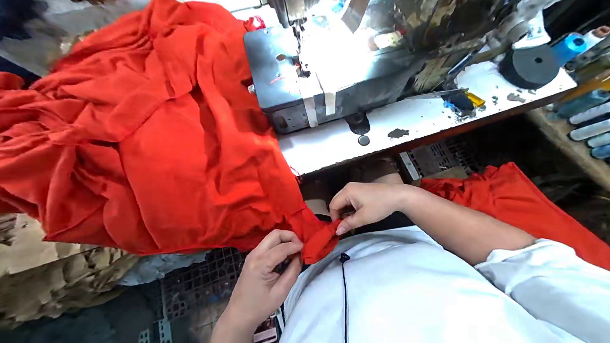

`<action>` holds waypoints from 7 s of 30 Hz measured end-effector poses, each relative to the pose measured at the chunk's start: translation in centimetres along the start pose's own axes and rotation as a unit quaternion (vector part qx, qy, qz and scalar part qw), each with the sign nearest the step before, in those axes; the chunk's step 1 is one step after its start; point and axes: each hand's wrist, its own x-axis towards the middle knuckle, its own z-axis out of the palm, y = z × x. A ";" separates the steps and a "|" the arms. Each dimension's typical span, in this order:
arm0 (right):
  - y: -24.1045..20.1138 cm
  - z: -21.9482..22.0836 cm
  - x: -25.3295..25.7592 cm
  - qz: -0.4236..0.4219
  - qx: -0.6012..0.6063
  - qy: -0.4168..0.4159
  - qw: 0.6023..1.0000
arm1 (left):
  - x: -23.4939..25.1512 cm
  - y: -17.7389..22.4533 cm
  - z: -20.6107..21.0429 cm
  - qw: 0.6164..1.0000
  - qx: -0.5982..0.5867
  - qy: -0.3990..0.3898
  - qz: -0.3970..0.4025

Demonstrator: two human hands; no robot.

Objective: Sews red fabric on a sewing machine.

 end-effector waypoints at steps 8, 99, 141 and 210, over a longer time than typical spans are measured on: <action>-1.5 2.1 -0.5 -0.044 0.054 0.114 0.991 | 1.1 0.4 4.1 0.989 -0.106 0.015 -0.106; -4.1 -9.3 7.3 0.114 0.244 0.438 0.858 | 27.2 2.7 -3.3 0.940 0.307 0.139 -0.056; -4.2 -11.2 5.3 0.059 -0.016 0.308 0.949 | 29.4 5.2 -10.7 0.834 0.443 -0.230 0.233; -2.0 -9.6 5.8 -0.051 -0.136 0.497 0.855 | 28.6 0.6 -7.3 0.881 0.418 -0.071 0.209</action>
